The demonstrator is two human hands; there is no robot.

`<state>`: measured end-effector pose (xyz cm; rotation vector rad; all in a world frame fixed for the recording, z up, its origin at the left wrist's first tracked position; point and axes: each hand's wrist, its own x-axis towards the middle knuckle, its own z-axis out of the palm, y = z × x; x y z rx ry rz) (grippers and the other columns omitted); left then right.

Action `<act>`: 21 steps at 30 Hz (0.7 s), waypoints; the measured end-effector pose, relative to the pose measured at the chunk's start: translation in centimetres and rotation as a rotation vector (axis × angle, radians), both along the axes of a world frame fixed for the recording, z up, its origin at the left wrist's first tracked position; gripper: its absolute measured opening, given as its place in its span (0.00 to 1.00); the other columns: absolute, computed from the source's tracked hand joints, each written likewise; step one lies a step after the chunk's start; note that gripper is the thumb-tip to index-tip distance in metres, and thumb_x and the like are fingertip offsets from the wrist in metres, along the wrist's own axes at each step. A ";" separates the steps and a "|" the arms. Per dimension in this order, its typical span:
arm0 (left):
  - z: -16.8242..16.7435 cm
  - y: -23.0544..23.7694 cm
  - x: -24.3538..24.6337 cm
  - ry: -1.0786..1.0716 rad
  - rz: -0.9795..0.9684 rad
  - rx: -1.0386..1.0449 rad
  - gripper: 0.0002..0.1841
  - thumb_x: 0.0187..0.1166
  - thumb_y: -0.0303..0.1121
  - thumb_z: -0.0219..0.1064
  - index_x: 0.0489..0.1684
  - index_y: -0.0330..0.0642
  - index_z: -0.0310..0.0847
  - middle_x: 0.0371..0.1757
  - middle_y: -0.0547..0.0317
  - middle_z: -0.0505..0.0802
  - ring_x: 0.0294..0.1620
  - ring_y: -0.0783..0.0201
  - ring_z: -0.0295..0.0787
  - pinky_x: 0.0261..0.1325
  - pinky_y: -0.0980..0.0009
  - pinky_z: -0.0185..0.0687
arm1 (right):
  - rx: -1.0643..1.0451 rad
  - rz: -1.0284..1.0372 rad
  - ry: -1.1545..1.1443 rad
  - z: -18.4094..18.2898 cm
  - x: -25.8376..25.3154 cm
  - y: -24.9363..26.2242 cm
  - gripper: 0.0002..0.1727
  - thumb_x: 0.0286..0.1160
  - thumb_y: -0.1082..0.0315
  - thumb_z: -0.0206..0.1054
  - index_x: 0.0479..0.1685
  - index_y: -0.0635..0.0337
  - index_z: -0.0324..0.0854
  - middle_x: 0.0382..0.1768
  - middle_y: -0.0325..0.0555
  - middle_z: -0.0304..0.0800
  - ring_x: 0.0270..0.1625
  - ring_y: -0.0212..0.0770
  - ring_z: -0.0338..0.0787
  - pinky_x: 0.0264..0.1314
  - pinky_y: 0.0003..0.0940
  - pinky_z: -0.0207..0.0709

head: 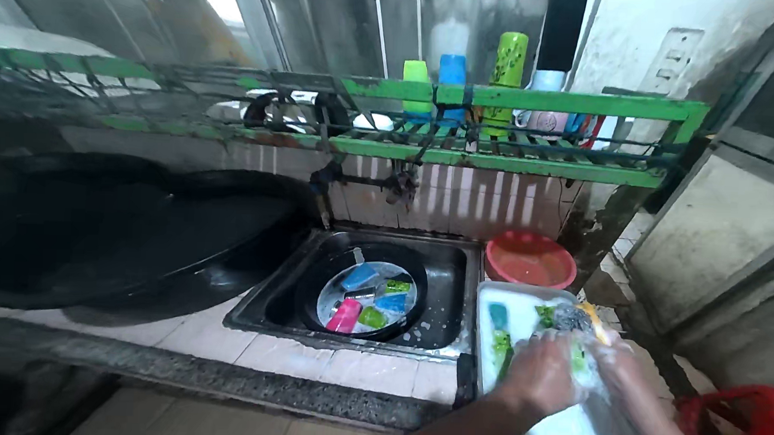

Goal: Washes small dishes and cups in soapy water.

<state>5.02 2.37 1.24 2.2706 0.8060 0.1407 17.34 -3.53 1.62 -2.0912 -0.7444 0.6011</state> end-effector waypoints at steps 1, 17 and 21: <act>0.0 0.2 -0.1 0.015 -0.010 0.018 0.42 0.70 0.49 0.77 0.86 0.44 0.66 0.83 0.47 0.77 0.84 0.46 0.70 0.81 0.40 0.67 | 0.008 -0.026 0.017 -0.3 -0.2 0.1 0.29 0.84 0.63 0.67 0.80 0.68 0.69 0.66 0.68 0.83 0.67 0.57 0.84 0.72 0.56 0.74; 0.5 8.5 -4.4 -0.214 0.277 0.137 0.39 0.71 0.40 0.79 0.84 0.44 0.69 0.76 0.39 0.82 0.75 0.38 0.79 0.76 0.37 0.73 | 0.051 0.047 0.026 0.2 -3.8 -1.4 0.32 0.73 0.66 0.73 0.79 0.65 0.72 0.51 0.59 0.88 0.45 0.45 0.89 0.50 0.46 0.84; -3.0 19.0 -11.0 -0.079 0.553 0.360 0.31 0.75 0.40 0.75 0.81 0.49 0.74 0.78 0.38 0.79 0.71 0.36 0.82 0.70 0.35 0.79 | -0.031 0.422 -0.329 -3.7 -2.7 -5.7 0.26 0.73 0.70 0.72 0.71 0.71 0.81 0.65 0.67 0.88 0.68 0.64 0.88 0.74 0.63 0.76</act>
